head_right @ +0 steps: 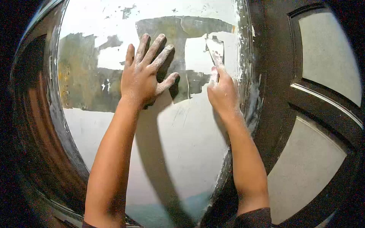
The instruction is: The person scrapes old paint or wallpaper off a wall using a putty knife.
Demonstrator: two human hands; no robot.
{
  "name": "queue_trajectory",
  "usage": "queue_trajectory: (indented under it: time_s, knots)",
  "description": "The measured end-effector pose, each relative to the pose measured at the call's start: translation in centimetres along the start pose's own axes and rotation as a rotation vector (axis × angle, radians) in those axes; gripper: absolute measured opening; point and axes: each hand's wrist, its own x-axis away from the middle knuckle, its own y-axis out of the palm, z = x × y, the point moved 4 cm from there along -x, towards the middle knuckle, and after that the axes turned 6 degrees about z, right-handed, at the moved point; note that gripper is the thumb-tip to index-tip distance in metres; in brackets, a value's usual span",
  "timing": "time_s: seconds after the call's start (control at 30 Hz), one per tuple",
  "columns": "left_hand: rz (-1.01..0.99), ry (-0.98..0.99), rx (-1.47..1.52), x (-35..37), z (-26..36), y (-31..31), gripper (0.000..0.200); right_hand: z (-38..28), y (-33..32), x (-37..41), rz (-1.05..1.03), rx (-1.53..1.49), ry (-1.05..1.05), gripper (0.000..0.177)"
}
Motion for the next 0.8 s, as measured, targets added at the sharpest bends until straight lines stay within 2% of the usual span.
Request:
queue_trajectory:
  time_s: [0.17, 0.2, 0.37, 0.4, 0.5, 0.57, 0.8]
  knots:
    - [0.007, -0.002, -0.01, 0.0, 0.1, -0.1, 0.069, 0.3, 0.2, -0.8, 0.012, -0.086, -0.028, 0.036]
    - [0.0, -0.003, -0.013, 0.0, 0.1, -0.1, 0.068, -0.4, -0.4, -0.6, -0.026, 0.005, 0.021, 0.037]
    - [0.008, 0.009, -0.021, -0.1, 0.0, -0.1, 0.068, -0.3, -0.5, -1.7, -0.068, 0.036, 0.011, 0.039]
    - [0.018, 0.01, -0.013, -0.1, 0.0, 0.0, 0.068, -0.6, -0.5, -1.5, 0.02, -0.018, -0.074, 0.039]
    - [0.023, 0.009, -0.008, 0.2, -0.1, 0.0, 0.069, -1.2, -1.3, -0.9, 0.006, -0.004, -0.034, 0.038]
    - [0.024, 0.017, -0.012, 0.0, -0.1, 0.1, 0.07, 1.1, 0.2, -2.1, -0.018, 0.028, -0.062, 0.037]
    - [-0.002, 0.002, -0.025, -0.1, -0.1, -0.2, 0.07, -0.2, -0.5, -1.7, -0.05, 0.05, 0.002, 0.037]
